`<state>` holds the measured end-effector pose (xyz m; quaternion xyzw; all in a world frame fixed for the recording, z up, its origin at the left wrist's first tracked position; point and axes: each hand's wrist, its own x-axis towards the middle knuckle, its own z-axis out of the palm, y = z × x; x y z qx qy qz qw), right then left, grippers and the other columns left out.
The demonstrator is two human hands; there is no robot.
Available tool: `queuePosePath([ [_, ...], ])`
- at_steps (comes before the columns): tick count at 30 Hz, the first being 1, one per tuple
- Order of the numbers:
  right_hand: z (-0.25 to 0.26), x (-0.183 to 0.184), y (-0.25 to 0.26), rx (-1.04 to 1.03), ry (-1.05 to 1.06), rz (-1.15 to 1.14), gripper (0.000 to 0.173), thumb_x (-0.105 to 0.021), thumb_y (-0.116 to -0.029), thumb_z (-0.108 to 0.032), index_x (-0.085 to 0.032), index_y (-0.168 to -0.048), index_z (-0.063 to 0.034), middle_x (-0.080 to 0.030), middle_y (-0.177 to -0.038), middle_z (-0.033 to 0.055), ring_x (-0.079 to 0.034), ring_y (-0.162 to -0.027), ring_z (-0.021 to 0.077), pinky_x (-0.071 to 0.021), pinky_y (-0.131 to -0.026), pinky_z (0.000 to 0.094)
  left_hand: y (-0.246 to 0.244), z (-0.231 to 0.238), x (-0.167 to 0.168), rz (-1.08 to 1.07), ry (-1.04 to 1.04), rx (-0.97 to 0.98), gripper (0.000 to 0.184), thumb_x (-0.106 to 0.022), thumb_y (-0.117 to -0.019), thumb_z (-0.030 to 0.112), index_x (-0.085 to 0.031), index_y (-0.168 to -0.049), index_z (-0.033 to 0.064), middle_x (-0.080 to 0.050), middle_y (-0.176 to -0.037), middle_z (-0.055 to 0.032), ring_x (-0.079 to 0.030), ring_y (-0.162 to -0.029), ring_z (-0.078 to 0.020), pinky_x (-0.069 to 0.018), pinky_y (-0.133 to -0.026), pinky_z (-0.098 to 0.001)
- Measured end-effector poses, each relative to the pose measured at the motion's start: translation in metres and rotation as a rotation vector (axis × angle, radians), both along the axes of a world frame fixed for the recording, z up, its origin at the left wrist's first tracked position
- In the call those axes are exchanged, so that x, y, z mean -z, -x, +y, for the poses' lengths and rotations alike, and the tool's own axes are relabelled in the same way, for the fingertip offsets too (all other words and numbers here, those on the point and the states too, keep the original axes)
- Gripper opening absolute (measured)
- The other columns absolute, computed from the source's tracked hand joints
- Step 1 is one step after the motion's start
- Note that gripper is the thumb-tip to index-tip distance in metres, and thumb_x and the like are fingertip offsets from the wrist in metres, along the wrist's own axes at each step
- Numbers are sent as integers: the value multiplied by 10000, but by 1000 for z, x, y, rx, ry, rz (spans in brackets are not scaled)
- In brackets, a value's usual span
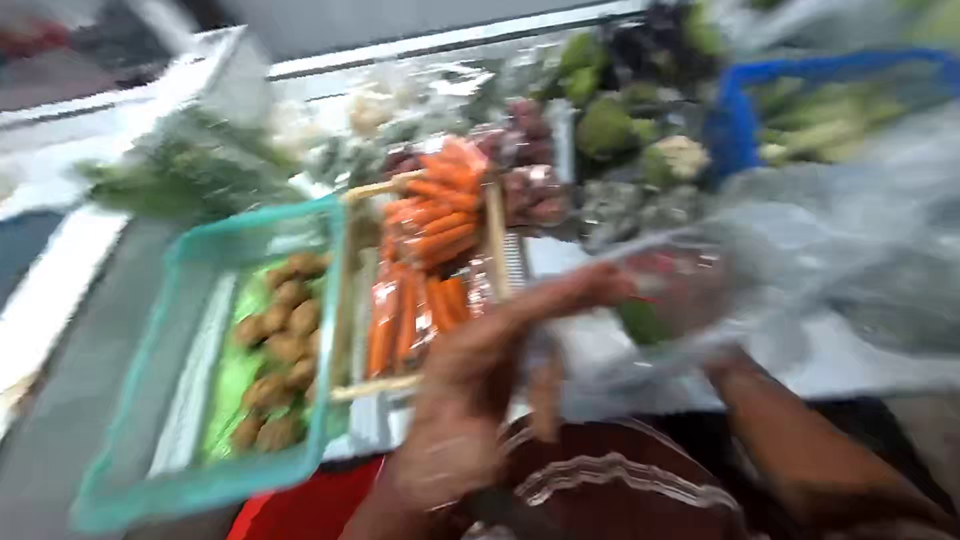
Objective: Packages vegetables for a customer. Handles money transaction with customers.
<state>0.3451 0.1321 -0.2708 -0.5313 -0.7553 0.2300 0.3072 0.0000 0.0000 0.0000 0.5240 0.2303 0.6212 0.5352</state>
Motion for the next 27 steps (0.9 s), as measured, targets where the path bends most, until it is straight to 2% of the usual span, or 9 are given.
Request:
queuePosePath([
  [1,-11,-44,2,178,224,-15,297,-609,-1018,-183,-664,-1215,31,-703,-1125,176,-685,-1003,214,-564,-850,299,8,2,1,15,42,-16,646,-597,-941,602,-642,-1318,79,-686,-1213,-77,-589,-604,-66,-493,-473,-210],
  [2,-7,-104,12,356,645,-36,342,-599,-1051,-184,-579,-1376,-80,-618,-1347,97,-590,-1234,207,-490,-1052,383,17,4,6,11,61,-5,663,-585,-931,631,-636,-1336,108,-665,-1273,-93,-567,-561,-91,-473,-436,-228],
  [4,-1,-71,15,510,118,-188,433,-669,-967,-251,-623,-1375,-115,-620,-1347,188,-622,-1194,376,-533,-946,574,29,8,14,57,41,16,642,-549,-959,622,-593,-1389,147,-621,-1365,-110,-567,-541,-113,-484,-429,-246],
  [6,30,-58,13,549,88,-316,494,-646,-979,-309,-569,-1461,-231,-516,-1487,207,-546,-1289,451,-509,-984,633,33,12,13,98,8,73,735,-536,-937,655,-520,-1457,136,-572,-1426,-129,-567,-558,-120,-486,-457,-254],
  [11,6,-80,4,505,32,-119,358,-698,-900,-45,-701,-1248,-128,-612,-1318,198,-623,-1183,381,-538,-982,572,28,17,5,83,13,142,851,-616,-877,669,-479,-1492,98,-509,-1498,-161,-572,-597,-135,-469,-464,-251],
  [19,-3,-70,-27,597,-36,343,428,-786,-816,-215,-720,-1224,-102,-701,-1198,120,-675,-1089,226,-568,-939,453,6,31,-4,150,3,216,866,-594,-895,654,-419,-1522,84,-469,-1522,-161,-569,-601,-130,-476,-469,-247],
  [21,-9,-93,-29,571,8,766,474,-779,-842,-175,-653,-1283,-55,-698,-1156,96,-657,-831,121,-567,-668,293,-2,32,-6,179,8,221,859,-593,-899,658,-428,-1520,88,-474,-1518,-162,-582,-614,-133,-485,-474,-247],
  [24,-20,-161,-17,224,-86,1321,426,-703,-870,-40,-574,-1275,-63,-676,-1065,81,-567,-604,83,-441,-439,203,-12,35,-3,197,-4,257,815,-579,-932,622,-430,-1520,78,-474,-1515,-174,-608,-643,-141,-514,-501,-254],
  [27,-23,-223,24,-165,-327,1309,435,-783,-802,-37,-616,-1203,-17,-688,-1086,122,-656,-753,131,-559,-595,262,-27,38,-5,169,-14,290,831,-591,-931,616,-437,-1519,49,-464,-1525,-198,-624,-659,-149,-523,-509,-250],
])
